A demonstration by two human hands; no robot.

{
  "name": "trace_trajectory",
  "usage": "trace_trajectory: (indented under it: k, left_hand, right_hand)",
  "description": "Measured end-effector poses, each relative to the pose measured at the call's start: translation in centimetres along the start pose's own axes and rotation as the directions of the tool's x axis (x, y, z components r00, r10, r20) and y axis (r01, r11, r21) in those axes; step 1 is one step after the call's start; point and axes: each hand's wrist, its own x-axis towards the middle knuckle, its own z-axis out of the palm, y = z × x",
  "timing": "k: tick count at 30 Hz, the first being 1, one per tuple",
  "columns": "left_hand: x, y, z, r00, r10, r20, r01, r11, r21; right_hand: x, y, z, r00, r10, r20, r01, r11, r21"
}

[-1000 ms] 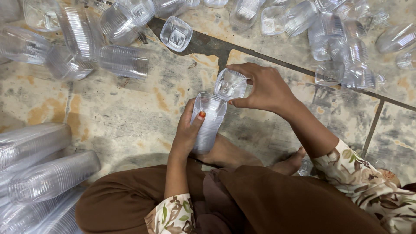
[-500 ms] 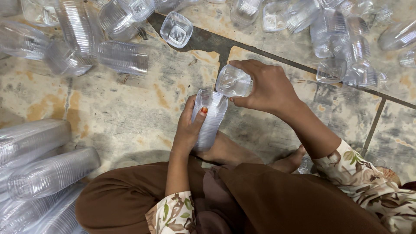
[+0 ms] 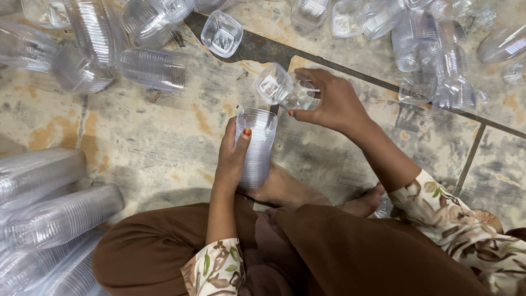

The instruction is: The person sits on the floor among scattered clear plastic cups and stacks them one at a time, picking up loose cups and fitting each into a growing stack held in one hand, occasionally reaching aside for the next cup.

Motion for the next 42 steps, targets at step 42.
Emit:
trace_trajectory:
  k: [42]
  left_hand:
    - [-2.1, 3.7, 1.5, 0.986, 0.032, 0.163, -0.038, 0.999, 0.036]
  right_hand:
    - [0.0, -3.2, -2.1, 0.879, -0.235, 0.416, 0.197, 0.971, 0.132]
